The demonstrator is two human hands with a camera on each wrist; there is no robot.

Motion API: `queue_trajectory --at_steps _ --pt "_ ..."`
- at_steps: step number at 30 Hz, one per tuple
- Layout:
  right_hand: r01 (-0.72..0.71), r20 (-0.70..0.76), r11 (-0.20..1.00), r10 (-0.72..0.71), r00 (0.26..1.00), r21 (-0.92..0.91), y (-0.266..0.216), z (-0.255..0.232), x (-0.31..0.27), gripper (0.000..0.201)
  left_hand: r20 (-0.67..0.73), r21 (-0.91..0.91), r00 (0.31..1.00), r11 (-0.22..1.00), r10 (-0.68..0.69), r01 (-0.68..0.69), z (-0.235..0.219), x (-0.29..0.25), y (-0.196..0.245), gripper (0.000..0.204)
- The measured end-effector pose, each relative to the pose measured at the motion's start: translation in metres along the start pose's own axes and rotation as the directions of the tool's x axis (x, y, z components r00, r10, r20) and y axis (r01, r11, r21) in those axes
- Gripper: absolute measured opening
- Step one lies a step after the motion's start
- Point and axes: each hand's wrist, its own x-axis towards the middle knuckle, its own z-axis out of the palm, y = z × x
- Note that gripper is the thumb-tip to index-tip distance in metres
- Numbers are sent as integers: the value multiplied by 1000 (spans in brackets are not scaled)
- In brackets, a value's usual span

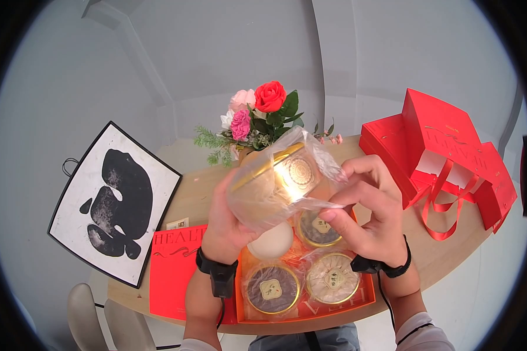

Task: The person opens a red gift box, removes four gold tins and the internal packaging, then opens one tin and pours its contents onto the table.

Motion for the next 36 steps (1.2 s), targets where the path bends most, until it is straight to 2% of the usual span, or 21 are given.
queue_trajectory --at_steps 2,4,7,11,13,17,22,26,27,28,32,34,36 --pt "0 1 1000 0 1000 5 0 0 0 13 46 -30 999 999 -15 17 -9 2 3 50" --pt "-1 2 1000 1 1000 11 0 1 0 13 238 -132 967 983 -94 128 -15 3 6 50" --pt "14 3 1000 -14 1000 -5 0 1 0 13 267 -73 960 992 -80 103 -11 -1 4 50" --pt "13 2 1000 -13 1000 -12 1 2 -1 13 287 -107 955 988 -76 111 -9 1 3 50" --pt "13 0 1000 -13 1000 -13 1 2 -1 13 130 -108 991 993 -29 43 -5 -1 2 50" --pt "-9 9 999 10 1000 -40 -1 2 -2 12 82 -216 996 975 -41 58 -17 1 4 64" --pt "-18 24 997 20 1000 -81 -2 3 -2 12 220 -258 976 964 -2 60 -30 2 4 67" --pt "-10 30 995 13 999 -102 -2 2 -2 11 319 -291 948 951 -10 108 -22 3 2 67" --pt "-10 34 994 14 999 -113 -2 1 -2 11 144 -171 990 985 4 21 -6 0 -1 58" --pt "-10 34 994 14 999 -113 -1 1 -1 11 -33 -34 999 998 42 -44 4 -1 -2 50" --pt "46 49 980 -37 998 -193 0 -2 -1 13 -34 -1 997 998 63 -64 9 -1 -5 50" --pt "55 58 969 -42 997 -242 0 -2 -2 16 -96 56 984 988 147 -142 13 0 -9 50" --pt "13 -25 966 -20 999 -259 -2 0 -2 23 -78 67 987 988 142 -137 11 0 -8 50"
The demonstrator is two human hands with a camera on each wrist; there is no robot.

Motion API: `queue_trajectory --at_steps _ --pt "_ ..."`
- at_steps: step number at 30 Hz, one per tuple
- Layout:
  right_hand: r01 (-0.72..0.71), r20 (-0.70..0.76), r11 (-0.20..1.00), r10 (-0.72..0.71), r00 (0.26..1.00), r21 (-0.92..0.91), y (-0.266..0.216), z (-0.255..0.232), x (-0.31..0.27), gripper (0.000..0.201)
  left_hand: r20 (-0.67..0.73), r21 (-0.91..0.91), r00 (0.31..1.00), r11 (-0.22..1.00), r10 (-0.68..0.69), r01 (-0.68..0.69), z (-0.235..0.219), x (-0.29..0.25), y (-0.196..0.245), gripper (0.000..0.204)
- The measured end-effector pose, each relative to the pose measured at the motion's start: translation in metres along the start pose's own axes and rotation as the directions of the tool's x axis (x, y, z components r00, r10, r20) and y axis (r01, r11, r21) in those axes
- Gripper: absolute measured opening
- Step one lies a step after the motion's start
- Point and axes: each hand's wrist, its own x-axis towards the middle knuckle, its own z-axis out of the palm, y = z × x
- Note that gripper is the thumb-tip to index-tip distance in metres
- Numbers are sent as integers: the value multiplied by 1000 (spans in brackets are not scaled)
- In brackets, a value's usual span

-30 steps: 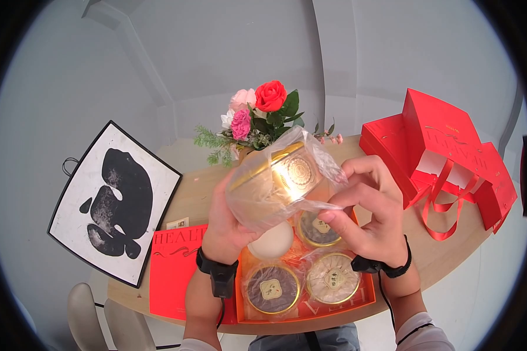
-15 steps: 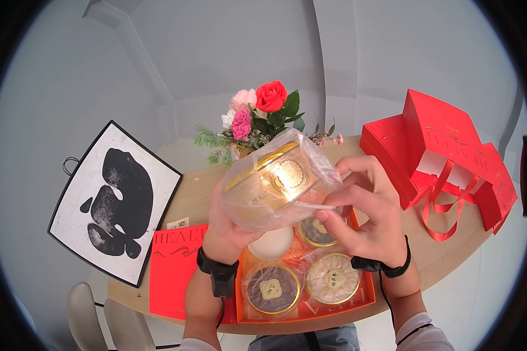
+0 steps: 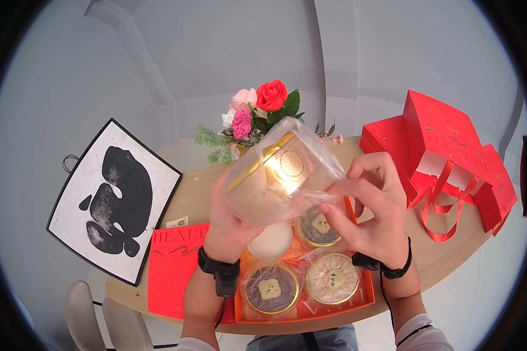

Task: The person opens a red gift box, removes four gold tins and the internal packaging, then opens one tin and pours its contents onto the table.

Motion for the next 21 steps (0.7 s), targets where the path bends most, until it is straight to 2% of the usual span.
queue_trajectory --at_steps 1,3,6,7,9,10,12,14,16,21 --pt "1 1 1000 -1 1000 0 -3 0 1 23 17 12 1000 1000 -7 6 -2 0 1 50" --pt "2 -112 999 4 994 53 -12 1 4 30 53 38 998 999 -22 20 -4 0 4 51" --pt "22 -160 997 -9 987 79 -15 3 5 29 76 43 997 999 -23 20 -2 1 -1 52" --pt "24 -157 997 -12 988 78 -14 2 4 29 80 36 997 999 -13 10 -1 1 -3 53" --pt "-3 -15 998 4 1000 60 -10 -1 1 23 108 5 993 999 -48 47 -2 1 -4 53" --pt "-3 -14 998 4 1000 60 -8 1 0 23 138 -21 987 996 -85 89 -2 1 -4 53" --pt "-48 -19 984 52 998 173 -6 5 -2 16 144 -6 986 996 -86 87 -3 0 -5 54" --pt "-65 -3 981 67 998 184 -7 5 -1 15 151 10 985 996 -87 87 -4 -1 -6 54" --pt "-81 15 977 79 997 196 -7 4 -1 13 314 -197 944 965 -103 170 -7 -2 -9 58" --pt "-79 58 989 72 996 125 -6 2 -2 13 239 -125 965 982 -109 142 -8 -3 -6 55"
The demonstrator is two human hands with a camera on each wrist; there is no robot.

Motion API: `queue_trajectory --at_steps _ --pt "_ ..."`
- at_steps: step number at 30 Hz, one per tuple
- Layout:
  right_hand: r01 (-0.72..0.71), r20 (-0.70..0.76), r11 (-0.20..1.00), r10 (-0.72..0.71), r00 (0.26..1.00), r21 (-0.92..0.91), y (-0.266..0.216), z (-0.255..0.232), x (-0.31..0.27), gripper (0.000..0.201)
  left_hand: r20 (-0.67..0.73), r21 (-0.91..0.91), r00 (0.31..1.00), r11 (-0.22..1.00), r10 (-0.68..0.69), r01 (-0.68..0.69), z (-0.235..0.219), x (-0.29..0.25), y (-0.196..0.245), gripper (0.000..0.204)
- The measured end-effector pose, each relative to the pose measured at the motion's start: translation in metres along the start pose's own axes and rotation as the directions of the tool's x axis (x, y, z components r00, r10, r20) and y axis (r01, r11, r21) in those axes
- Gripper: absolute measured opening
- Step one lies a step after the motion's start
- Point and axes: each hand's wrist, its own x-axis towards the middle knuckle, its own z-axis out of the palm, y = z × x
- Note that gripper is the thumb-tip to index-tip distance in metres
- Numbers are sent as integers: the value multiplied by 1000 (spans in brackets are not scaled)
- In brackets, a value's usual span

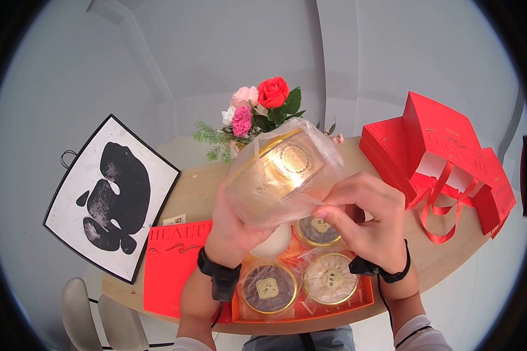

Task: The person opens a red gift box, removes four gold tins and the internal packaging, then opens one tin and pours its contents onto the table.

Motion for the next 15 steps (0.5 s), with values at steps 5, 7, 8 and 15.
queue_trajectory --at_steps 5,7,8,15 --pt "-19 33 1000 19 999 3 -3 0 1 14 -73 58 997 998 16 -12 -4 0 5 53" --pt "-20 41 1000 20 999 0 -3 0 1 14 -101 83 995 996 23 -15 -4 0 6 52" --pt "8 54 1000 -8 999 4 -3 0 1 14 -101 83 995 996 23 -15 -3 1 6 52" --pt "-68 126 953 32 991 294 -6 -7 0 17 -233 185 961 977 151 -109 0 5 7 50"
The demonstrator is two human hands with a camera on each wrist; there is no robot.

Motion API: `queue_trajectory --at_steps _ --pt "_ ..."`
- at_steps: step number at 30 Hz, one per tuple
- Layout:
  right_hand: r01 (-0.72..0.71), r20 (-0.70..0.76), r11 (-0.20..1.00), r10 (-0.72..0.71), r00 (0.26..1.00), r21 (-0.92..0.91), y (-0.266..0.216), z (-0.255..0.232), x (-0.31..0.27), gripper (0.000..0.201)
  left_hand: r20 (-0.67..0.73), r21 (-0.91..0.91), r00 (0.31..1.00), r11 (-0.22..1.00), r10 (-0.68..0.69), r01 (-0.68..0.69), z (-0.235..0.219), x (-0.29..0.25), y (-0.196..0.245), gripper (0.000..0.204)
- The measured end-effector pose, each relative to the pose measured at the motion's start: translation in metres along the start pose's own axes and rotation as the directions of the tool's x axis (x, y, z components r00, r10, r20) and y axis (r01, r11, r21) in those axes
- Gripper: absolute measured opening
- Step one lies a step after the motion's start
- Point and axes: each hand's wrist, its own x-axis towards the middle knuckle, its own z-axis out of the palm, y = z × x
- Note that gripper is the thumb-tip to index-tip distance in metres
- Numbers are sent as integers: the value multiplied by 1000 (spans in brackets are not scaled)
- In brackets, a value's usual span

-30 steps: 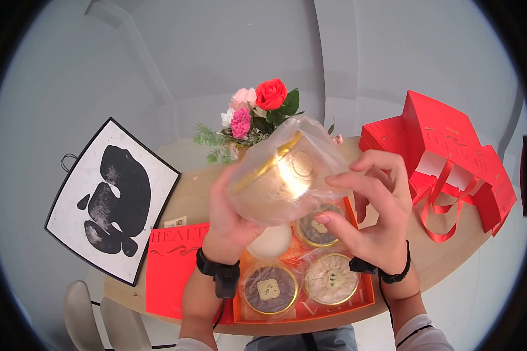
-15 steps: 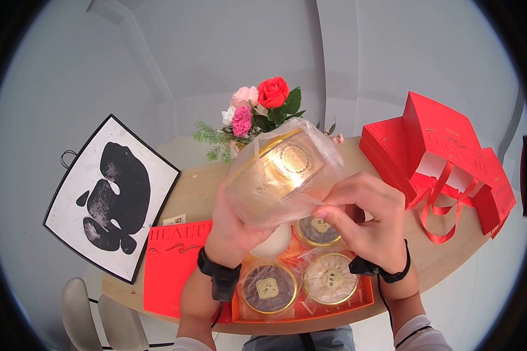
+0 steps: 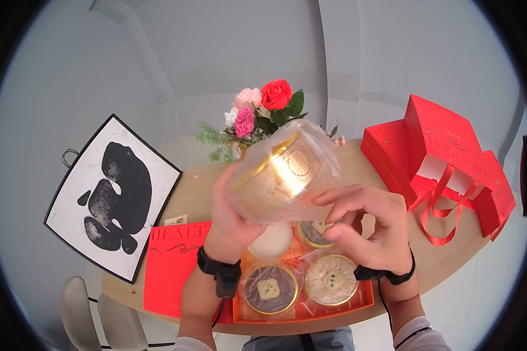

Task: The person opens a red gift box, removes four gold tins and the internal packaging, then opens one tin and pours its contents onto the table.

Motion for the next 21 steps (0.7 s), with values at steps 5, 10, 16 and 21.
queue_trajectory --at_steps 5,10,16,21 --pt "-203 39 970 199 979 134 3 -3 -6 18 91 17 995 999 29 -30 5 -3 1 48" --pt "-154 -137 987 159 978 51 5 9 -3 14 30 63 995 993 96 -98 9 -4 0 47" --pt "54 -102 983 -73 992 -176 -2 10 -2 24 -21 133 994 985 112 -108 24 -9 -2 37" --pt "86 -75 965 -108 991 -246 -5 8 -2 20 -26 219 983 960 184 -174 20 -7 -3 38"
